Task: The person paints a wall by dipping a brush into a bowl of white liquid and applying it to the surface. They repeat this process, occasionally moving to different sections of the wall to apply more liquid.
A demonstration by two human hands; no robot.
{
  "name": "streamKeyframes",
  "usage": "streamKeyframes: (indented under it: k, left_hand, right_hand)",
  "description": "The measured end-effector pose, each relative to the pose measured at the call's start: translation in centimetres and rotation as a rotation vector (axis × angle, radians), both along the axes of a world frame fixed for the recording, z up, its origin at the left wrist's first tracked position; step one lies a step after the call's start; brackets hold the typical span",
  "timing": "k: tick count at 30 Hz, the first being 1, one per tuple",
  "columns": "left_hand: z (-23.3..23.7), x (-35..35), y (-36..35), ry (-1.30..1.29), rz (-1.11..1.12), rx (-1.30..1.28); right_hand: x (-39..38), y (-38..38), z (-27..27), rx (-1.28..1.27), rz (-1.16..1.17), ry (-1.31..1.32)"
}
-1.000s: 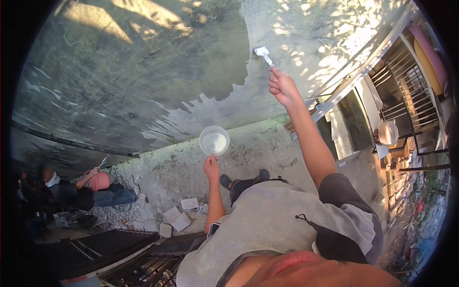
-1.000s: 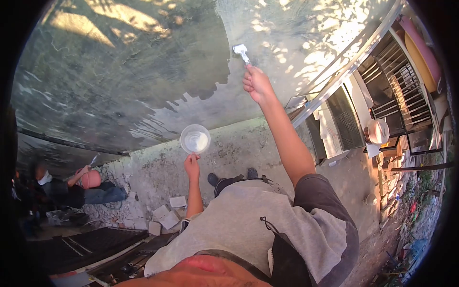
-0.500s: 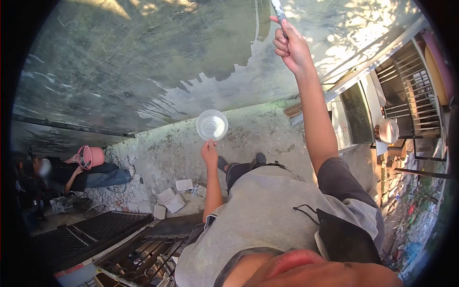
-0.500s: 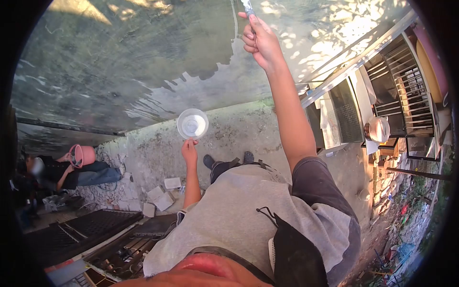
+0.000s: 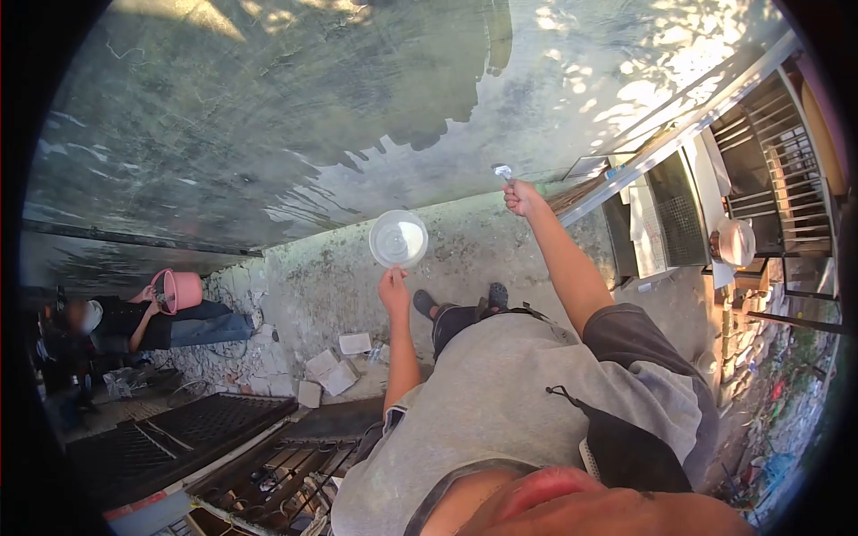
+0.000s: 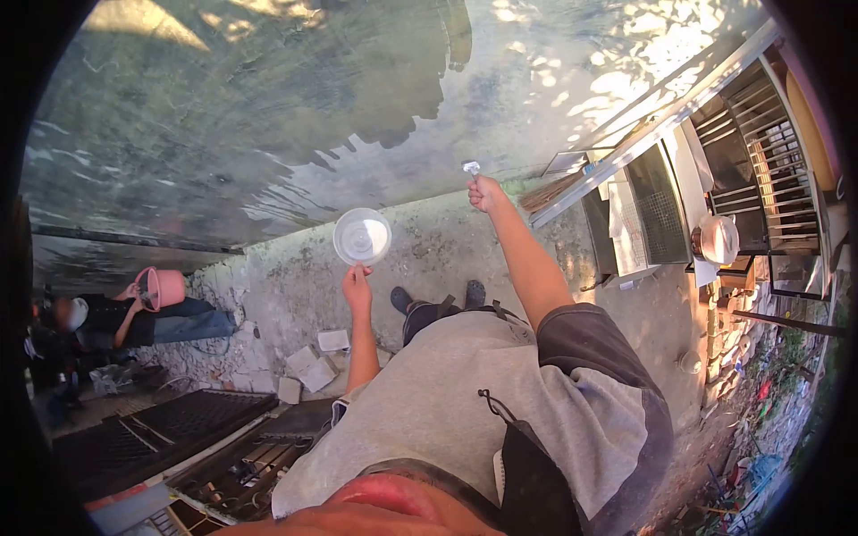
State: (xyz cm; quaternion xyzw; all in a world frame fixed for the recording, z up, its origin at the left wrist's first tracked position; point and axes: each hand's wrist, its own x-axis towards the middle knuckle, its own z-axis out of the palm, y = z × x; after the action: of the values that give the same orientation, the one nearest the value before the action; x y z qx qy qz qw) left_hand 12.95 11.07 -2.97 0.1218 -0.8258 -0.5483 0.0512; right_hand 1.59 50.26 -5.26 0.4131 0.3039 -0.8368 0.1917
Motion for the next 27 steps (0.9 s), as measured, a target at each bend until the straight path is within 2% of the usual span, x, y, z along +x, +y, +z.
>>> streamKeyframes:
  k: [2,4,6,11,15,18,20,21,23,27]
  left_hand:
    - [-0.8,-0.2,-0.3,0.016,-0.012,0.032]
    - [-0.9,-0.2,-0.2,0.027,-0.021,0.074]
    - [0.0,0.1,0.1,-0.005,-0.037,0.010]
    - [-0.9,0.2,0.3,0.000,-0.050,0.050]
    - [-0.8,0.1,0.9,-0.027,-0.067,0.052]
    - [-0.4,-0.2,1.4,-0.033,-0.072,0.055]
    - [-0.4,-0.5,1.6,-0.007,-0.072,0.084]
    - [-0.4,-0.4,1.6,0.015,-0.073,0.110]
    - [0.2,-0.2,1.5,-0.004,-0.070,0.089]
    - [-0.7,-0.2,0.4,-0.014,-0.038,0.073]
  right_hand:
    - [-2.0,-0.1,3.3,0.013,-0.036,0.187]
    - [-2.7,-0.7,9.6,0.078,-0.044,0.384]
    - [-3.0,-1.0,15.6,0.096,-0.056,0.434]
    - [1.7,-3.0,30.7,0.235,-0.092,0.793]
    - [3.6,-3.2,36.2,0.358,-0.097,1.005]
    - [2.4,-2.4,35.1,0.305,-0.091,1.051]
    - [0.8,-1.9,31.5,0.271,-0.077,1.003]
    - [0.0,-1.8,28.7,0.237,-0.064,0.952]
    - [-1.3,-1.7,21.4,0.326,-0.022,0.830]
    - [1.0,-2.3,7.4,0.344,0.019,0.462]
